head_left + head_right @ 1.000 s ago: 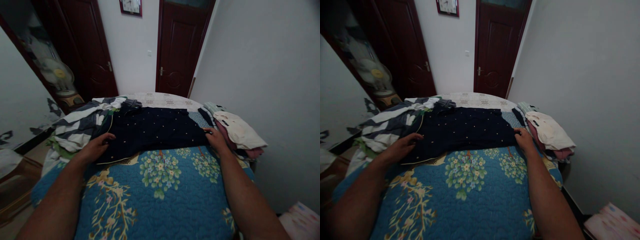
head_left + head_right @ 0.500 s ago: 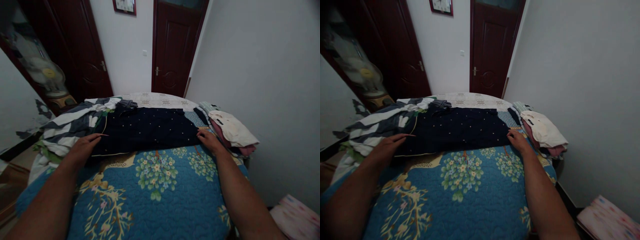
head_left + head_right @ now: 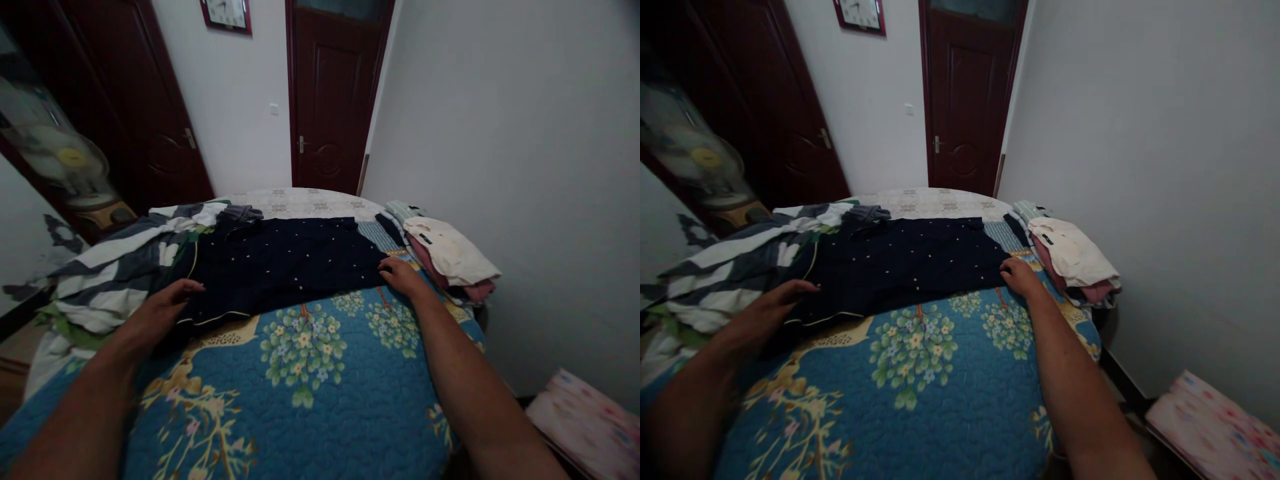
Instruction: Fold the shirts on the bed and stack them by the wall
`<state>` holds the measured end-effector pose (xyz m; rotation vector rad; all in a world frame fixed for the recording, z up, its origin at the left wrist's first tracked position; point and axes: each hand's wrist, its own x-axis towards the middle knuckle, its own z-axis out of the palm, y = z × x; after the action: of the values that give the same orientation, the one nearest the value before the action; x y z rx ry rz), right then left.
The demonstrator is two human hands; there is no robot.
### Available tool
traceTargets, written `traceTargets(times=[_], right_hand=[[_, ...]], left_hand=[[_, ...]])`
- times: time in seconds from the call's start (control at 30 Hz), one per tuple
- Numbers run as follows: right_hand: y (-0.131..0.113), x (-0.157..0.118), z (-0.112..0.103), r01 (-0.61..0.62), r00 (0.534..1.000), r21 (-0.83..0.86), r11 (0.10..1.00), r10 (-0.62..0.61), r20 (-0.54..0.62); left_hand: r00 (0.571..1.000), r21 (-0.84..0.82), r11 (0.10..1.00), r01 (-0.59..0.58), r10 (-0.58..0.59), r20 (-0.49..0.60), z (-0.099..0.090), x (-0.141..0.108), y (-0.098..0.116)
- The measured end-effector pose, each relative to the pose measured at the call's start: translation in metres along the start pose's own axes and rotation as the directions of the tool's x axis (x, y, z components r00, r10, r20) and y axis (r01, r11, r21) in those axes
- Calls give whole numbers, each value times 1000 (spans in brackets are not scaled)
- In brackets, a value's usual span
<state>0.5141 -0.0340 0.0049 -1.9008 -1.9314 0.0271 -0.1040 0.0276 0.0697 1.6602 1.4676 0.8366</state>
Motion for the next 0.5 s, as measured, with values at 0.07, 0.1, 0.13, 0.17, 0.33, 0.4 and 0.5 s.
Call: traceTargets(times=[0.07, 0.1, 0.13, 0.17, 0.33, 0.4, 0.5], right_hand=[[1, 0, 1, -30, 1000, -18, 999, 29, -11], [1, 0, 1, -46, 999, -27, 999, 46, -16], [1, 0, 0, -61, 998, -33, 998, 61, -19], [0, 0, 0, -72, 997, -38, 997, 71, -19], [-1, -2, -8, -51, 998, -48, 998, 52, 19], [-1, -3, -12, -57, 998, -51, 997, 59, 35], [-2, -4, -16, -102, 993, -90, 991, 108, 57]], left_hand=[[986, 74, 996, -51, 38, 163, -11, -2, -1], [970, 96, 993, -72, 48, 238, -15, -4, -1], [954, 115, 989, -93, 55, 296, -18, -5, -1], [940, 139, 984, -113, 60, 335, -19, -5, -1], [929, 210, 961, -182, 97, 358, -7, 3, -3], [948, 145, 971, -192, 145, 284, -1, 6, -4], [991, 41, 994, -105, 102, 82, 1, 6, -4]])
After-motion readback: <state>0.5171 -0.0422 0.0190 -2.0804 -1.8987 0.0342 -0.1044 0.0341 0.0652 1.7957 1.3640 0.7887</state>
